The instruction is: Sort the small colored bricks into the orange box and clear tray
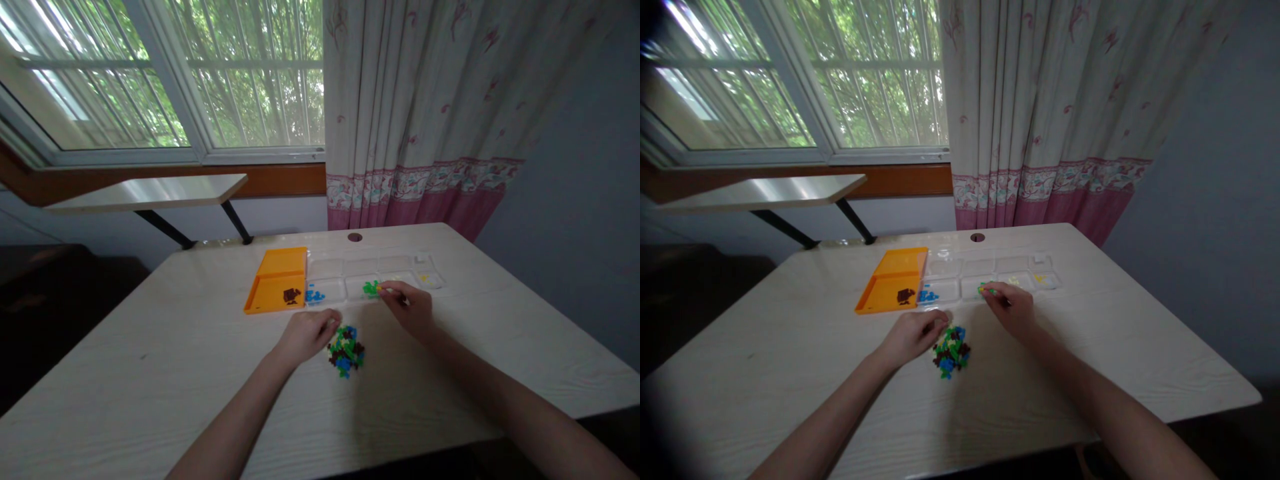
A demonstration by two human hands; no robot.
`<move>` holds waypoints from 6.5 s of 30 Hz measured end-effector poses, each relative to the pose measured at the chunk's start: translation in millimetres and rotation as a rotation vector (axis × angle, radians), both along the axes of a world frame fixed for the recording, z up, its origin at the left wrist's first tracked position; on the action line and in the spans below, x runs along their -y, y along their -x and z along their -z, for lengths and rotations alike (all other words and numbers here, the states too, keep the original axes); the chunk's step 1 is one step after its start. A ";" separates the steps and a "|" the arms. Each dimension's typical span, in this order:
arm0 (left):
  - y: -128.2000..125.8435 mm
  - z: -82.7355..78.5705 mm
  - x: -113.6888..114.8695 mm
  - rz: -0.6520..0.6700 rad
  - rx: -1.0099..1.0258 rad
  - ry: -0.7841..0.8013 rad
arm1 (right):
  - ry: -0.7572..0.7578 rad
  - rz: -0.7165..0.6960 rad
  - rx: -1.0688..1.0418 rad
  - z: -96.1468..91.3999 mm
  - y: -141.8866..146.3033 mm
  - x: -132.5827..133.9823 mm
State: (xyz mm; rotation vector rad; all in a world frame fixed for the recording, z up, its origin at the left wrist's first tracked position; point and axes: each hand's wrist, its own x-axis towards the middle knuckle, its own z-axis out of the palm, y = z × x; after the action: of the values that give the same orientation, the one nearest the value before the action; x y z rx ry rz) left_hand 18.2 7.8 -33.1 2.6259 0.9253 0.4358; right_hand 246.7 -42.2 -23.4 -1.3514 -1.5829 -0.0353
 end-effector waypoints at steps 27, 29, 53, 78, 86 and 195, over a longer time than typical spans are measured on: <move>12.7 -8.2 -6.7 0.046 -0.075 -0.022 | 0.215 0.108 0.509 -15.4 -67.5 -12.2; 15.6 -10.9 -8.3 0.047 -0.076 -0.005 | 0.366 0.248 0.551 -19.7 -93.6 -14.0; 18.5 -20.4 0.9 0.104 -0.132 0.220 | 0.430 -0.046 0.512 -0.8 -22.0 -8.1; -18.8 8.7 5.9 0.025 0.667 0.908 | -0.117 -0.263 0.515 18.8 29.1 8.5; -19.5 7.9 4.9 -0.029 0.654 0.865 | -0.125 -0.252 0.466 15.7 31.1 8.2; 0.5 -0.7 -5.6 0.041 -0.109 0.041 | 0.501 -0.195 0.510 6.3 18.2 -1.6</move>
State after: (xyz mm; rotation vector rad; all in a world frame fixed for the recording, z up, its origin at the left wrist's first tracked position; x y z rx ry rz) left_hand 17.7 13.4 -32.4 2.6479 0.9019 0.2626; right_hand 228.5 -40.6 -29.7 -1.6458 -2.2544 0.1576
